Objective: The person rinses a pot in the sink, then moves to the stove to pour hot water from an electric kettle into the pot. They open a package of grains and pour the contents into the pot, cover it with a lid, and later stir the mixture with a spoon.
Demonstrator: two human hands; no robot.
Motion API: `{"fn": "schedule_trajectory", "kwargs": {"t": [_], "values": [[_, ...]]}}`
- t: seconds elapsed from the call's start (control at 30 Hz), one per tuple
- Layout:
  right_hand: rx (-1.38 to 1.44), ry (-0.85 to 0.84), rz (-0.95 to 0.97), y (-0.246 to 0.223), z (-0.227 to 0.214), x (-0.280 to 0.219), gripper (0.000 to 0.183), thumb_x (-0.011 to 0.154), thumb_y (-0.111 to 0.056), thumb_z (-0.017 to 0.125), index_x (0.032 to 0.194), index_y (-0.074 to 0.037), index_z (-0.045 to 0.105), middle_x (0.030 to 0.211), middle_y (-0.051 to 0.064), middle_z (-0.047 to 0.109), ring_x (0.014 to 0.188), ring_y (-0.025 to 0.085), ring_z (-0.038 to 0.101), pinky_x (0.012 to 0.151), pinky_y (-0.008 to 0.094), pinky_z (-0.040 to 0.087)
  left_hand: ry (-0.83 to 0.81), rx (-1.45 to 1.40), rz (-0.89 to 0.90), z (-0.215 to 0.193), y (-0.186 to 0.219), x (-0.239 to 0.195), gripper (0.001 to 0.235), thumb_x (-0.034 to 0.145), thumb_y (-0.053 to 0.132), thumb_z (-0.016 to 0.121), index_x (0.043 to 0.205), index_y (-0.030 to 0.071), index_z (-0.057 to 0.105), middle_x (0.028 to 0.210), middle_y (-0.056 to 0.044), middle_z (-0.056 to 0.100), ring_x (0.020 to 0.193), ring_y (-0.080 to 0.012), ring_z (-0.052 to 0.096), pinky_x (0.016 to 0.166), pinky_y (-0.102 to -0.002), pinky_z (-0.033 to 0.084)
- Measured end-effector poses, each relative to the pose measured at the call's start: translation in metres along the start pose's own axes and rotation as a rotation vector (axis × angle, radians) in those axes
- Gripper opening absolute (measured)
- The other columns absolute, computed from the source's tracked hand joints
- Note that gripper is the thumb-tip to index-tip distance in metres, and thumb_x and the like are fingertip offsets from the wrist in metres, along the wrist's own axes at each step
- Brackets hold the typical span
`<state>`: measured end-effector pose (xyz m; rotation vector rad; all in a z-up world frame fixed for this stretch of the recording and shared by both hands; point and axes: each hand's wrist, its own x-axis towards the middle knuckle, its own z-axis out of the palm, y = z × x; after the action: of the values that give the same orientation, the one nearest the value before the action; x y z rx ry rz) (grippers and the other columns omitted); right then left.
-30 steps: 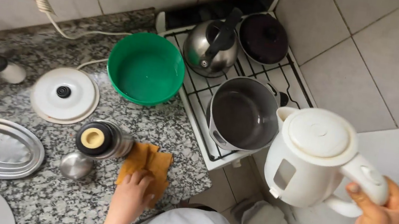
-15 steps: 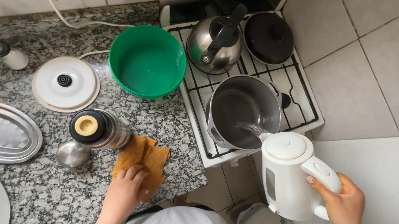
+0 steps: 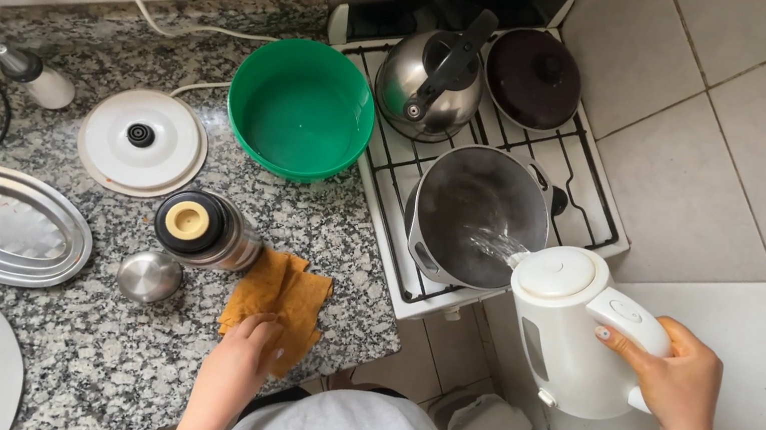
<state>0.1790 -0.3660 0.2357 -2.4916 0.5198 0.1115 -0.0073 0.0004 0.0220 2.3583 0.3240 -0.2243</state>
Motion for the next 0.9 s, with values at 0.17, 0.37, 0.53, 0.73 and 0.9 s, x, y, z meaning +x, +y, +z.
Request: {"fn": "schedule_trajectory", "kwargs": {"t": [0.17, 0.37, 0.53, 0.73, 0.9], "values": [[-0.093, 0.001, -0.055, -0.005, -0.002, 0.006, 0.032, 0.062, -0.03, 0.082, 0.083, -0.01, 0.069, 0.066, -0.001, 0.055, 0.062, 0.011, 0.042, 0.055, 0.025, 0.032, 0.097, 0.005, -0.003, -0.008, 0.006, -0.005, 0.028, 0.082, 0.017, 0.059, 0.11, 0.012, 0.06, 0.116, -0.003, 0.059, 0.101, -0.0263, 0.057, 0.074, -0.039, 0.051], [-0.199, 0.001, -0.086, -0.016, -0.003, 0.012, 0.043, 0.061, -0.035, 0.081, 0.097, -0.015, 0.071, 0.078, -0.001, 0.063, 0.069, 0.012, 0.05, 0.061, 0.027, 0.039, 0.196, 0.076, 0.025, 0.001, -0.007, -0.009, 0.033, 0.078, 0.019, 0.064, 0.11, 0.01, 0.058, 0.127, -0.007, 0.053, 0.113, -0.0294, 0.052, 0.09, -0.043, 0.046], [-0.259, 0.006, -0.191, -0.015, -0.002, 0.022, 0.042, 0.061, -0.038, 0.081, 0.096, -0.017, 0.071, 0.079, -0.005, 0.063, 0.068, 0.01, 0.047, 0.062, 0.024, 0.037, 0.138, 0.134, 0.065, 0.005, -0.013, -0.013, 0.036, 0.075, 0.02, 0.068, 0.108, 0.011, 0.058, 0.137, -0.009, 0.047, 0.123, -0.0321, 0.047, 0.097, -0.045, 0.044], [-0.306, -0.017, -0.207, -0.032, -0.003, 0.022, 0.048, 0.061, -0.036, 0.082, 0.104, -0.018, 0.071, 0.088, -0.003, 0.068, 0.083, 0.01, 0.056, 0.072, 0.026, 0.044, -0.005, 0.167, 0.009, 0.008, -0.015, -0.016, 0.046, 0.071, 0.017, 0.073, 0.113, 0.013, 0.055, 0.145, -0.008, 0.035, 0.134, -0.0317, 0.034, 0.1, -0.045, 0.042], [-0.401, -0.068, -0.172, -0.057, -0.005, 0.014, 0.041, 0.065, -0.035, 0.078, 0.103, -0.026, 0.07, 0.09, -0.005, 0.068, 0.086, 0.012, 0.057, 0.073, 0.028, 0.045, 0.007, 0.186, 0.017, 0.012, -0.016, -0.018, 0.045, 0.072, 0.018, 0.071, 0.113, 0.012, 0.054, 0.147, -0.008, 0.033, 0.135, -0.0318, 0.032, 0.101, -0.046, 0.04]]}}
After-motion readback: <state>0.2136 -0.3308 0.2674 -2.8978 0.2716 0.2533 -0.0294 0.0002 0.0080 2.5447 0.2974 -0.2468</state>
